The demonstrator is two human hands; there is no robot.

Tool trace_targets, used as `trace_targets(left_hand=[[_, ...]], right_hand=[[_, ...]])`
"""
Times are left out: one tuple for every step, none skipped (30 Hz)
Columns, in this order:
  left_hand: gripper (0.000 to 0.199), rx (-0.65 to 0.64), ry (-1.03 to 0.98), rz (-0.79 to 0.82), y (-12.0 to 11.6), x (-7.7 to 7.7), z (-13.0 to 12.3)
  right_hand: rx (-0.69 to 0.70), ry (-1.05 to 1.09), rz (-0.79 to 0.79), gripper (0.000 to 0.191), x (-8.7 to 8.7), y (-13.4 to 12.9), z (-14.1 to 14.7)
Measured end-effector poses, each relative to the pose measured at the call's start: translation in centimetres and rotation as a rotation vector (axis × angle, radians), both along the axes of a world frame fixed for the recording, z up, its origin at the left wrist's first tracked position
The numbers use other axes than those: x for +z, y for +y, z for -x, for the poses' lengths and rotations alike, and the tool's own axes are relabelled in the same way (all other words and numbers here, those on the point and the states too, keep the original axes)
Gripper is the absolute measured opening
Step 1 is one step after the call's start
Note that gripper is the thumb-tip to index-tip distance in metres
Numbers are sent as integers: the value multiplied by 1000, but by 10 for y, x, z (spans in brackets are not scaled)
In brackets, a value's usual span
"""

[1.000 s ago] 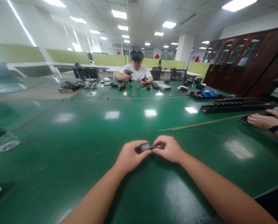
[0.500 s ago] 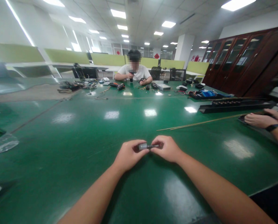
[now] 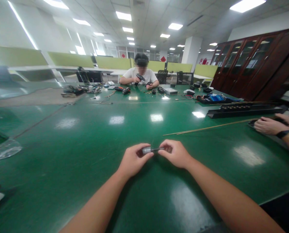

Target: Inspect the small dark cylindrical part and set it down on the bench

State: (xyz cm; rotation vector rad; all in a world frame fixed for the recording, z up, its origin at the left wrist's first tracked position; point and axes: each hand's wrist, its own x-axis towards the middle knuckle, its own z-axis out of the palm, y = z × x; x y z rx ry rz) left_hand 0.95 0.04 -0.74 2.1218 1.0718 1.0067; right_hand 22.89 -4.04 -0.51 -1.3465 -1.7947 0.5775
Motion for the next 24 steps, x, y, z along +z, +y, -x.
trace_targets(left_hand=[[32, 6, -12, 6, 0, 1, 0], [32, 11, -24, 14, 0, 1, 0], [32, 17, -35, 23, 1, 2, 1], [33, 27, -44, 35, 1, 3, 1], [33, 42, -54, 47, 2, 4, 1], [34, 65, -66, 62, 2, 4, 2], [35, 98, -89, 85, 4, 4, 3], [37, 142, -122, 112, 5, 4, 4], [40, 190, -161, 142, 7, 4, 5], [44, 239, -202, 171, 10, 2, 6], [48, 284, -239, 198, 12, 1, 7], [52, 318, -270, 219, 15, -1, 7], [56, 339, -297, 234, 17, -2, 8], [58, 346, -322, 246, 19, -4, 8], [60, 346, -350, 260, 21, -5, 7], [61, 342, -379, 272, 22, -6, 7], [60, 337, -402, 281, 23, -7, 7], [59, 335, -418, 285, 23, -7, 6], [58, 338, -424, 286, 23, -6, 6], [57, 348, -419, 281, 23, -5, 7], [55, 364, -406, 272, 22, -2, 8], [54, 383, -388, 259, 21, 1, 9], [54, 404, -369, 245, 19, 5, 12], [54, 418, -352, 236, 16, 10, 15]], right_hand=[[-11, 5, 8, 11, 1, 0, 0], [-19, 11, 13, 12, 2, 0, -1], [-28, 18, 17, 13, 3, 0, -1], [-35, 29, 22, 14, 4, 0, -2], [-38, 49, 28, 16, 5, 0, -4], [-38, 79, 34, 18, 5, 1, -5], [-36, 119, 40, 20, 4, 2, -7], [-31, 166, 46, 23, 4, 3, -9], [-22, 215, 53, 26, 2, 4, -10], [-13, 262, 63, 30, 0, 5, -11], [0, 299, 84, 34, -2, 6, -12], [12, 322, 116, 38, -5, 7, -11], [28, 320, 157, 41, -7, 8, -11], [50, 291, 190, 43, -9, 8, -9], [74, 246, 210, 43, -11, 8, -7], [95, 191, 216, 42, -11, 7, -5], [111, 137, 209, 41, -11, 6, -3], [121, 89, 199, 40, -10, 6, -2], [125, 51, 189, 39, -9, 5, 0], [125, 25, 184, 39, -8, 4, 1], [121, 9, 185, 38, -7, 4, 1], [117, 0, 190, 37, -6, 4, 1], [113, -6, 195, 36, -5, 4, 1], [109, -13, 198, 36, -5, 4, 1]])
